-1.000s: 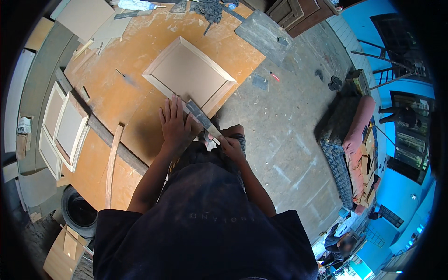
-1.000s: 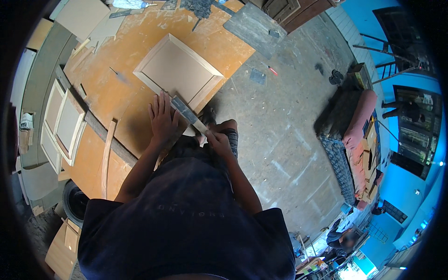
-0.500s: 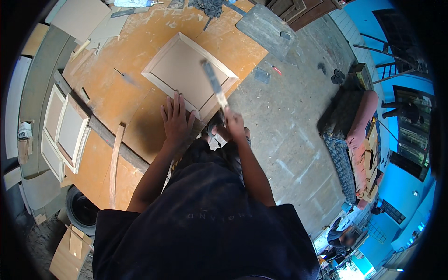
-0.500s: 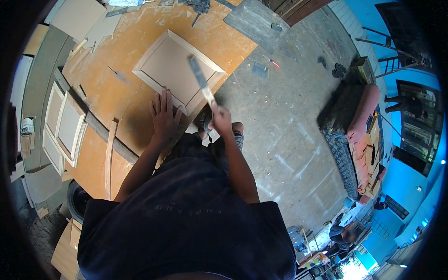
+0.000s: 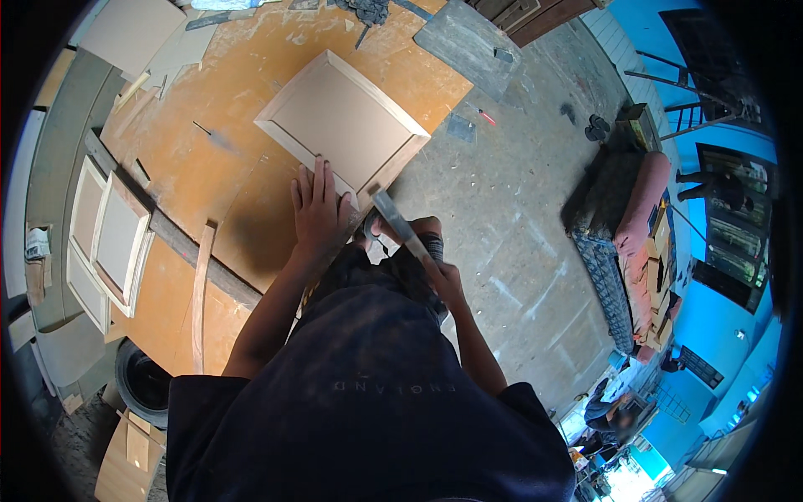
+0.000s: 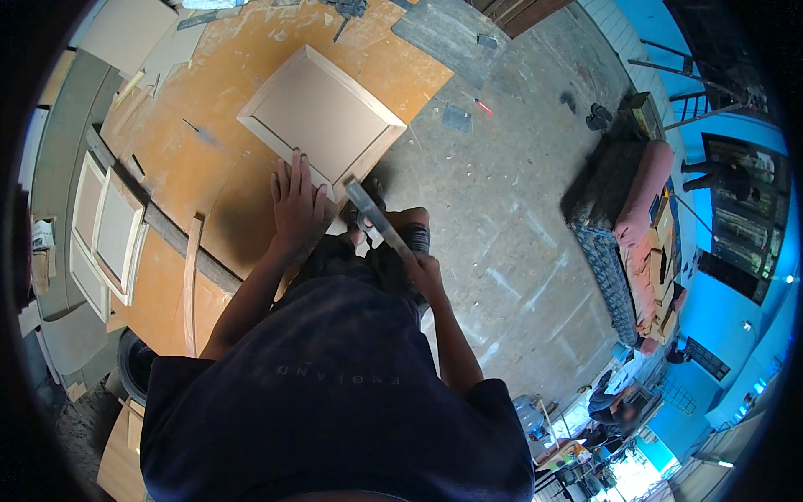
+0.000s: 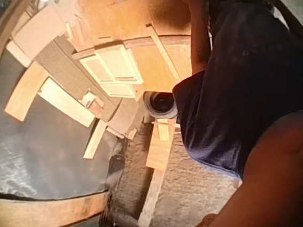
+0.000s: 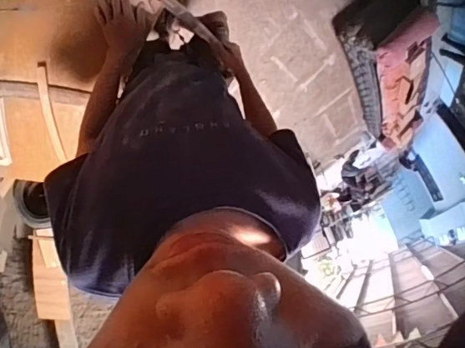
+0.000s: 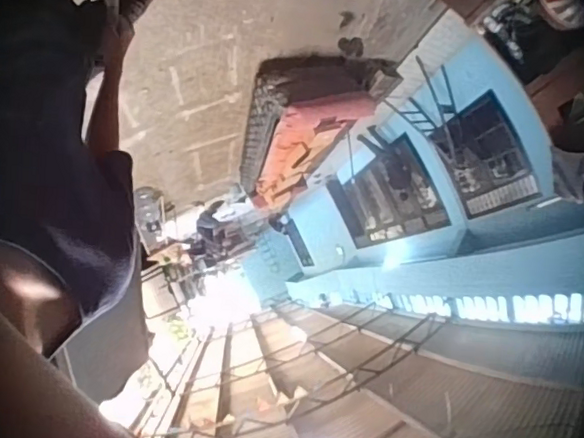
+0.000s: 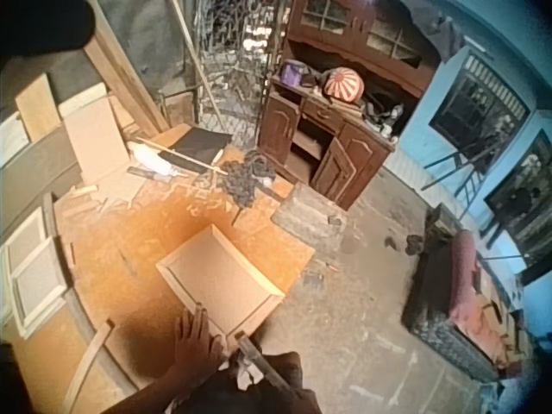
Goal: Assembling and fitting pieces of a wooden frame using a scraping tool.
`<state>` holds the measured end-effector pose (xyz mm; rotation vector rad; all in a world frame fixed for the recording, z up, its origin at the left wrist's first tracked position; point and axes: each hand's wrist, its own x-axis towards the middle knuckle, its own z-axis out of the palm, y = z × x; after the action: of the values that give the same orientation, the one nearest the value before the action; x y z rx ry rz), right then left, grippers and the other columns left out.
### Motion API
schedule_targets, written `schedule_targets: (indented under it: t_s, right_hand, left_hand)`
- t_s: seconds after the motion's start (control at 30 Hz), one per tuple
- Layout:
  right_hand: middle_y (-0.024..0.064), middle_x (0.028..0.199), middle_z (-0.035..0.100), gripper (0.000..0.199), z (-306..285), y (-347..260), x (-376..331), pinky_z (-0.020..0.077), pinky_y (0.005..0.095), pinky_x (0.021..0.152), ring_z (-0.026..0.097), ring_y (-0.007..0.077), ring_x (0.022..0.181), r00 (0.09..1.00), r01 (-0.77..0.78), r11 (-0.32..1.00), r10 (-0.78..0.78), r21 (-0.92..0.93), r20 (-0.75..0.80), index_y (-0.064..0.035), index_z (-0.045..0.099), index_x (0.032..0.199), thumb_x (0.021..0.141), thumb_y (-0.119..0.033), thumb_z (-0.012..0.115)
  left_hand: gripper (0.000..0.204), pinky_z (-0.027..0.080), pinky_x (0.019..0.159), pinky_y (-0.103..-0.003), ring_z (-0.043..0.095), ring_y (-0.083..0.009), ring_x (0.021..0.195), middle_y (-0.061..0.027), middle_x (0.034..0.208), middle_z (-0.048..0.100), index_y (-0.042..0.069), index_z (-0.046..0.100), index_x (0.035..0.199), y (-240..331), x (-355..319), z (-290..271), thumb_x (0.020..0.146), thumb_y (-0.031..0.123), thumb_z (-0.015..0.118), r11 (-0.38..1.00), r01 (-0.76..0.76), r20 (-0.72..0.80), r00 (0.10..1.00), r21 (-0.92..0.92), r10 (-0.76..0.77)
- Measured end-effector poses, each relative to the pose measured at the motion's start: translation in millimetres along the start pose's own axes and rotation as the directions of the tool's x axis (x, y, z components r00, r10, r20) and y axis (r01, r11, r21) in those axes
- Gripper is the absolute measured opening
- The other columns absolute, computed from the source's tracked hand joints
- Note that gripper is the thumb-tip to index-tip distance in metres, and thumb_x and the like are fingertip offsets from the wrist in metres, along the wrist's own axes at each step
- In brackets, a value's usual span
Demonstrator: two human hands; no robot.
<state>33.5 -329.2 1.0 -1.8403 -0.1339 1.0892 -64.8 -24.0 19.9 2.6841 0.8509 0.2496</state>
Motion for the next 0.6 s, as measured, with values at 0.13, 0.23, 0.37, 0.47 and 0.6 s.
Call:
schedule_targets:
  t_s: [0.13,0.23,0.37,0.47,0.6]
  right_hand:
    - [-0.0048,0.060,0.050,0.052,4.9,-12.7,-4.3,0.0347,0.0265,0.051,0.044,0.0069,0.054,0.983,-0.181,0.983,0.180,0.014,0.031,-0.0080,0.057,0.064,0.102,-0.043,0.059]
    - [-0.0042,0.058,0.050,0.055,31.2,-23.0,39.8,0.0335,0.0277,0.048,0.042,0.0070,0.050,0.967,0.215,0.973,-0.224,-0.087,-0.122,-0.0089,0.055,0.061,0.102,-0.046,0.058]
    - [-0.0021,0.056,0.049,0.059,41.1,-41.9,128.0,0.0321,0.0279,0.045,0.042,0.0093,0.046,0.961,0.219,0.969,-0.194,0.115,-0.196,-0.0127,0.050,0.058,0.100,-0.054,0.056]
    - [-0.0023,0.055,0.047,0.061,39.3,-107.9,157.2,0.0318,0.0271,0.043,0.043,0.0080,0.046,0.984,0.011,0.961,0.038,0.276,-0.171,-0.0095,0.052,0.060,0.098,-0.056,0.058]
    - [-0.0043,0.053,0.044,0.060,20.4,-119.9,167.9,0.0256,0.0255,0.038,0.037,0.0079,0.041,0.966,0.008,0.932,0.087,0.363,-0.244,-0.0140,0.050,0.063,0.093,-0.065,0.058]
  left_hand:
    - [0.070,0.014,0.120,-0.061,0.019,-0.0502,0.148,-0.0207,0.163,0.023,-0.005,0.029,0.152,2.9,-0.4,-1.4,0.099,0.036,0.050,1.000,-0.008,0.016,1.000,-0.003,0.008]
    - [0.070,0.015,0.120,-0.061,0.019,-0.0503,0.148,-0.0198,0.163,0.023,-0.004,0.029,0.152,4.0,-0.1,-1.2,0.099,0.036,0.051,1.000,-0.023,0.020,1.000,0.005,0.023]
    - [0.071,0.016,0.120,-0.061,0.020,-0.0507,0.148,-0.0196,0.163,0.024,-0.004,0.030,0.152,5.4,4.2,4.5,0.098,0.036,0.052,0.997,-0.074,0.003,0.997,0.003,0.074]
    - [0.071,0.017,0.119,-0.061,0.021,-0.0511,0.147,-0.0200,0.162,0.026,-0.003,0.031,0.152,1.3,1.3,3.3,0.098,0.037,0.052,0.997,-0.075,-0.021,0.997,0.002,0.075]
    - [0.071,0.017,0.119,-0.061,0.023,-0.0514,0.146,-0.0199,0.161,0.028,-0.003,0.031,0.152,1.4,2.3,4.5,0.098,0.037,0.052,0.997,-0.078,-0.037,0.996,0.005,0.078]
